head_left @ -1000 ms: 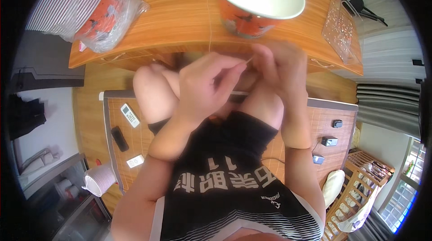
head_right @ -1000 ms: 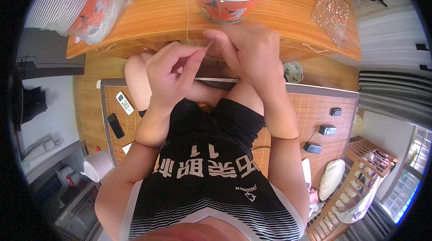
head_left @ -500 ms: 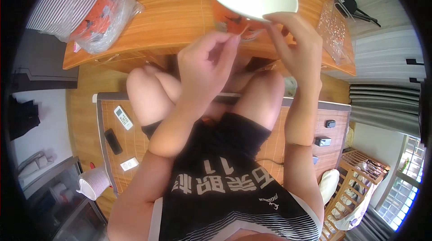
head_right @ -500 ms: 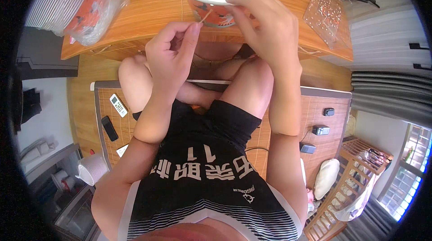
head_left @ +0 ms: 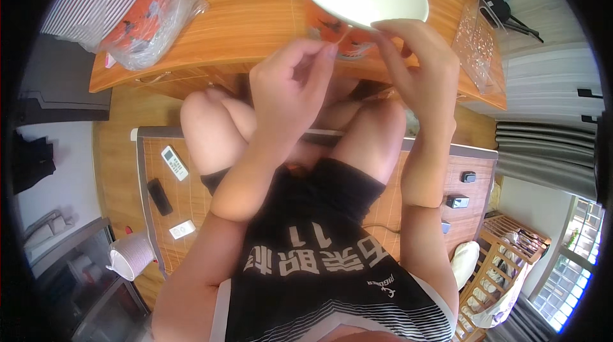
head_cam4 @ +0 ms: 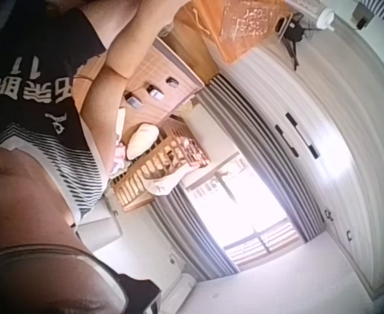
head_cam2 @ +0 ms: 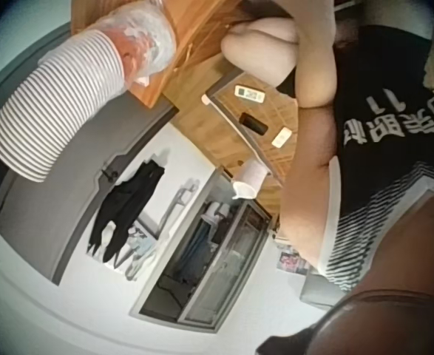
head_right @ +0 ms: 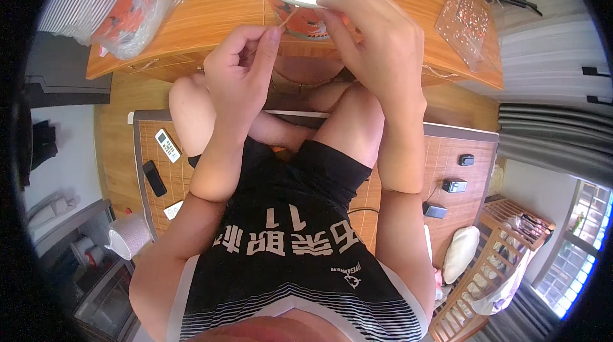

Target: Packaging paper bowls by securing them with rubber bands.

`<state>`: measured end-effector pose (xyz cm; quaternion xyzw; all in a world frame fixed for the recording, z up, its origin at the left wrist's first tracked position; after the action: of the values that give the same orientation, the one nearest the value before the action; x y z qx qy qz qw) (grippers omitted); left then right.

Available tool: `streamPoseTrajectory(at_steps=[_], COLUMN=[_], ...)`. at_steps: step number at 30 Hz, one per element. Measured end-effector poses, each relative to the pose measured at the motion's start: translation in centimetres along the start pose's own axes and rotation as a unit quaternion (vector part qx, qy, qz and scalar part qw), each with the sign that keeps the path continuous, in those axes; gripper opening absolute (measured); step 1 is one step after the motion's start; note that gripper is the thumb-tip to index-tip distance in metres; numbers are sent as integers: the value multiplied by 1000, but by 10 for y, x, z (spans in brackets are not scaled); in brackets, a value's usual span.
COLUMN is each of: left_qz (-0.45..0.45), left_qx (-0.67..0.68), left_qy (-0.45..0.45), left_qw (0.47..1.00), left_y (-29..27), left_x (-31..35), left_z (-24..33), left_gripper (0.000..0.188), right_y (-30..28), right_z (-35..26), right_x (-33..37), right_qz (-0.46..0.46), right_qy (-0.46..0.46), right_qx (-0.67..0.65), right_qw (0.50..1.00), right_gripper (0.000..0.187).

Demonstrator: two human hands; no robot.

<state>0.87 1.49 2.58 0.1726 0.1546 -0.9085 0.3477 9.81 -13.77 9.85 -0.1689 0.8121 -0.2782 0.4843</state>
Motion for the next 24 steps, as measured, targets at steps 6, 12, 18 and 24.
streamPoseTrajectory(at_steps=[6, 12, 18, 24], left_qz=[4, 10, 26, 36], left_qx=[6, -2, 15, 28], left_qy=[-3, -15, -32, -27], left_qw=[1000, 1000, 999, 999], left_y=[0, -1, -1, 1], left_x=[-1, -4, -4, -2], left_z=[-4, -2, -5, -7], left_gripper=[9, 11, 13, 12], right_y=[-1, -1, -1, 2], right_z=[-3, -4, -7, -19], right_x=[-1, -1, -1, -4], right_qz=[-5, -6, 15, 58], right_qy=[2, 1, -35, -91], right_qx=[3, 12, 65, 132], right_qw=[1000, 1000, 997, 985], right_gripper=[10, 10, 14, 19])
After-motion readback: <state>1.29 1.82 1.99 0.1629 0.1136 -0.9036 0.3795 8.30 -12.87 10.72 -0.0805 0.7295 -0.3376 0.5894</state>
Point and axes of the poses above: each hand's wrist, its own x-axis away from the middle knuckle, its own y-axis out of the palm, z = x × y, the point moved 7 cm from there along -x, towards the middle knuckle, and after that the axes turned 7 degrees about -x, right-handed, at the moved point
